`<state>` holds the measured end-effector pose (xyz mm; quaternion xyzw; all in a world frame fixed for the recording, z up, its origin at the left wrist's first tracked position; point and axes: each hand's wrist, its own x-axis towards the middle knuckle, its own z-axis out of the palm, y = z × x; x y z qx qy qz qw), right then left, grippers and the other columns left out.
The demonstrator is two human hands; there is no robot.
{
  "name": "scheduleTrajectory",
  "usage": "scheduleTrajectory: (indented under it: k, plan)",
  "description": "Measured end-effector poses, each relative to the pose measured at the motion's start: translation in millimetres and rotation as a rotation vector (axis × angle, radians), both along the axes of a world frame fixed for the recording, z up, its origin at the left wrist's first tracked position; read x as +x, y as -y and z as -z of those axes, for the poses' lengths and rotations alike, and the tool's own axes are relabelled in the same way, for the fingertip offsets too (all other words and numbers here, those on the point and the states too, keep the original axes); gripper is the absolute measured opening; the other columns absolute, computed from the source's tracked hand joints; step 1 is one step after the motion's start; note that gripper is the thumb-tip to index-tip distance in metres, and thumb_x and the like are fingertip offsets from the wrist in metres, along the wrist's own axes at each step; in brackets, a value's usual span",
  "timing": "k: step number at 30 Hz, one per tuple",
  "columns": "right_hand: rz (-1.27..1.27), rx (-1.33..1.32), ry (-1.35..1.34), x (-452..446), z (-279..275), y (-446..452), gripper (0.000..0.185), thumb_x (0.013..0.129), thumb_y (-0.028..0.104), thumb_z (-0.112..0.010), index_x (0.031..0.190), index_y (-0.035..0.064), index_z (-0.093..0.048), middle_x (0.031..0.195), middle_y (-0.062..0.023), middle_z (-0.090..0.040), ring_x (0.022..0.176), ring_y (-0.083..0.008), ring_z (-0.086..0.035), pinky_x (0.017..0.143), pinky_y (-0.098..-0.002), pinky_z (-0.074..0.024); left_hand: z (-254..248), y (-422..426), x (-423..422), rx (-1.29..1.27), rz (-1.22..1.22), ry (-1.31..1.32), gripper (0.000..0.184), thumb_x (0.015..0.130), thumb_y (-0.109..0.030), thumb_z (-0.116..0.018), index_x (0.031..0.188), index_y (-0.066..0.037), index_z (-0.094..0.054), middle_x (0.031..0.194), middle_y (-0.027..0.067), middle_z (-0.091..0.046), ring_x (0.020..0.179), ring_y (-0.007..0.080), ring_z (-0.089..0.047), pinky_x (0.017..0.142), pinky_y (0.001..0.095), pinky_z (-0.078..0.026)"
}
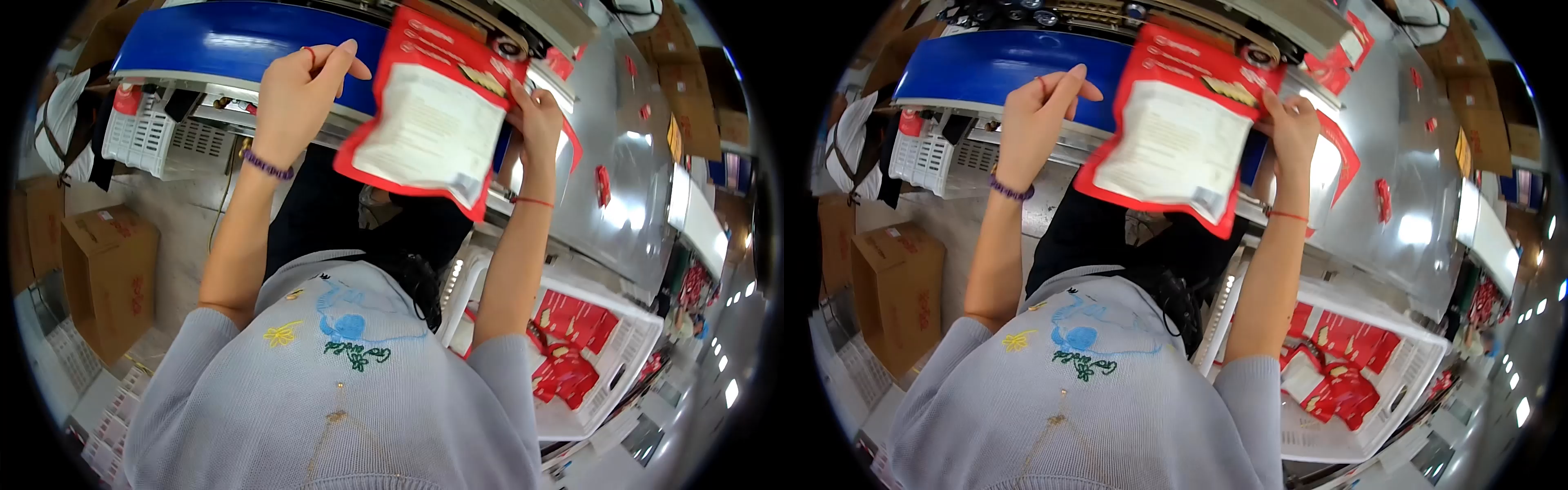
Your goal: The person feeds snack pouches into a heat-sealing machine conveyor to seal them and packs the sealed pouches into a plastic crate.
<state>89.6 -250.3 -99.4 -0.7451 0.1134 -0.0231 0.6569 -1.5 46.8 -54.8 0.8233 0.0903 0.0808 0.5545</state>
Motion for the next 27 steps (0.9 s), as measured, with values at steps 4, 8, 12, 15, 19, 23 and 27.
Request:
scheduleTrajectory:
  k: [4, 8, 12, 15, 19, 23, 27]
  plan:
    - [-0.407, 0.013, 0.050, -61.0, -44.1, 30.6, 0.041, 0.089, 0.011, -0.066, 0.119, -0.0066, -0.046, 0.110, -0.0215, -0.066, 0.099, -0.0251, -0.066, 0.088, -0.0346, -0.0526, -28.1, 37.8, -27.5, -0.156, 0.280, 0.196, 0.030, 0.095, -0.023, -0.060, 0.076, -0.002, -0.070, 0.057, -0.0041, -0.048, 0.055, 0.0043, -0.040, 0.052, 0.0215, -0.032]
    - [-0.497, 0.085, -0.050, -195.9, -52.5, 144.4, 0.036, 0.085, 0.010, -0.068, 0.116, -0.0035, -0.057, 0.107, -0.0179, -0.068, 0.101, -0.0241, -0.065, 0.092, -0.0357, -0.0498, -37.2, 79.4, -32.5, -0.126, 0.667, 0.281, 0.024, 0.093, -0.012, -0.061, 0.073, 0.001, -0.065, 0.063, -0.0009, -0.055, 0.056, 0.0052, -0.043, 0.052, 0.0213, -0.033]
    - [0.220, 0.036, -0.372, -348.3, 5.5, 236.3, 0.031, 0.090, 0.004, -0.061, 0.120, -0.0010, -0.056, 0.098, -0.0101, -0.069, 0.086, -0.0147, -0.065, 0.083, -0.0279, -0.0508, -22.2, 139.3, -39.7, -0.128, 0.872, 0.190, 0.025, 0.093, -0.010, -0.057, 0.072, 0.001, -0.064, 0.068, 0.0011, -0.057, 0.057, 0.0062, -0.044, 0.053, 0.0221, -0.033]
    - [0.674, -0.234, -0.509, -453.3, 129.0, 312.2, 0.058, 0.081, 0.013, -0.074, 0.129, -0.0040, -0.046, 0.125, -0.0175, -0.058, 0.113, -0.0212, -0.056, 0.086, -0.0289, -0.0495, -26.2, 171.6, -49.6, -0.088, 0.964, 0.100, 0.026, 0.094, -0.008, -0.053, 0.072, 0.001, -0.063, 0.072, 0.0020, -0.058, 0.058, 0.0065, -0.045, 0.055, 0.0216, -0.033]
    - [0.678, -0.826, -0.669, -560.9, 309.1, 342.9, 0.057, 0.069, 0.026, -0.084, 0.106, -0.0085, -0.059, 0.098, -0.0178, -0.068, 0.090, -0.0273, -0.065, 0.080, -0.0366, -0.0512, -25.1, 175.1, -51.8, 0.000, 1.056, 0.083, 0.027, 0.095, -0.010, -0.054, 0.072, 0.001, -0.063, 0.067, 0.0012, -0.051, 0.057, 0.0071, -0.044, 0.054, 0.0222, -0.033]
    - [0.650, -0.799, -0.632, -502.8, 212.2, 249.2, 0.044, 0.071, 0.023, -0.081, 0.101, -0.0028, -0.062, 0.098, -0.0212, -0.067, 0.090, -0.0358, -0.066, 0.079, -0.0416, -0.0508, -17.5, 170.6, -53.2, 0.005, 1.024, -0.059, 0.027, 0.095, -0.011, -0.054, 0.073, 0.001, -0.063, 0.067, 0.0014, -0.051, 0.059, 0.0072, -0.046, 0.055, 0.0223, -0.034]
    - [0.414, -0.631, -0.653, -465.9, 142.4, 208.2, 0.034, 0.071, 0.015, -0.078, 0.099, 0.0016, -0.065, 0.093, -0.0179, -0.068, 0.085, -0.0322, -0.066, 0.073, -0.0393, -0.0510, -4.9, 176.4, -50.3, -0.110, 1.088, -0.093, 0.023, 0.095, -0.011, -0.054, 0.080, 0.000, -0.067, 0.071, 0.0015, -0.052, 0.061, 0.0077, -0.047, 0.057, 0.0208, -0.036]
